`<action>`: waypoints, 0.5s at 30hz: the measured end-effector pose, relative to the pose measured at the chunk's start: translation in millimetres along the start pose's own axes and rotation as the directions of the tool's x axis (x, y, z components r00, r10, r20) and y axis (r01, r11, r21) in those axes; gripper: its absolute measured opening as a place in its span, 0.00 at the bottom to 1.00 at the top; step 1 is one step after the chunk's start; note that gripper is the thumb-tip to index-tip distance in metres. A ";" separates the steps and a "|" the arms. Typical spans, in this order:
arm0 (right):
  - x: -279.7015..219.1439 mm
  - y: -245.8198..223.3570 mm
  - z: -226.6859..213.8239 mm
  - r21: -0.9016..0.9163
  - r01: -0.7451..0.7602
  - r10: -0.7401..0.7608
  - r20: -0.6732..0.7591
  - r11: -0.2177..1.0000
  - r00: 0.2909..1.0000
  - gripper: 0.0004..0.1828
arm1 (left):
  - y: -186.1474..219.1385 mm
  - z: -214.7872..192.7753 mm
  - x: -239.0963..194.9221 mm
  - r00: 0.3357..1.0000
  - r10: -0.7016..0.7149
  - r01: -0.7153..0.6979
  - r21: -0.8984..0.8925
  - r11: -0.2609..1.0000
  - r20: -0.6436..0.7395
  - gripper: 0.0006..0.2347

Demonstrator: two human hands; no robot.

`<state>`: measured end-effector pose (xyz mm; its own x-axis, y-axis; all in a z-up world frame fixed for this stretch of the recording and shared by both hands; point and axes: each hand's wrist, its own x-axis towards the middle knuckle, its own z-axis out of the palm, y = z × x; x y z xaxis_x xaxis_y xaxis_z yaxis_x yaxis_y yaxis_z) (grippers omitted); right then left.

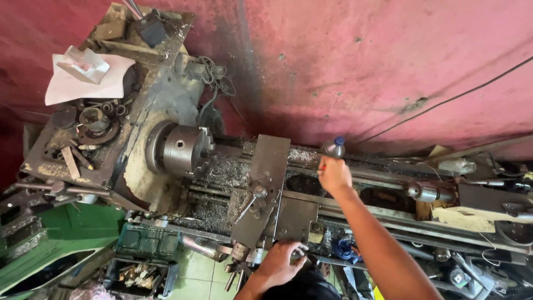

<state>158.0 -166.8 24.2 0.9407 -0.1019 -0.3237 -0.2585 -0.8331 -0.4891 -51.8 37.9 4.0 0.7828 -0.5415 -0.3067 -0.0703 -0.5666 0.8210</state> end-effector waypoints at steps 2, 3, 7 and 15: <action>6.3 5.5 -7.7 -0.143 0.025 -0.024 0.007 0.989 1.000 0.07 | 0.7 0.2 -1.5 1.000 -0.003 0.003 -0.004 1.000 0.000 0.11; 7.9 8.6 -11.4 -0.281 0.045 -0.040 0.022 0.959 0.999 0.08 | 1.5 0.5 -3.5 1.000 -0.011 0.011 -0.011 1.000 0.006 0.10; -1.8 -7.5 -15.3 -0.021 0.200 -0.199 0.056 0.980 0.978 0.14 | -3.2 2.2 -2.9 1.000 0.014 -0.014 0.006 1.000 -0.026 0.11; -2.5 38.9 11.8 0.327 0.087 -0.084 -0.022 0.941 0.996 0.11 | 5.6 4.8 0.5 0.999 -0.040 0.040 -0.007 0.999 0.023 0.12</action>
<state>143.0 -192.6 -3.5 0.9637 -0.0429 -0.2637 -0.2335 -0.6151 -0.7531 -54.8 31.5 6.2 0.7703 -0.5328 -0.3504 -0.0345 -0.5835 0.8114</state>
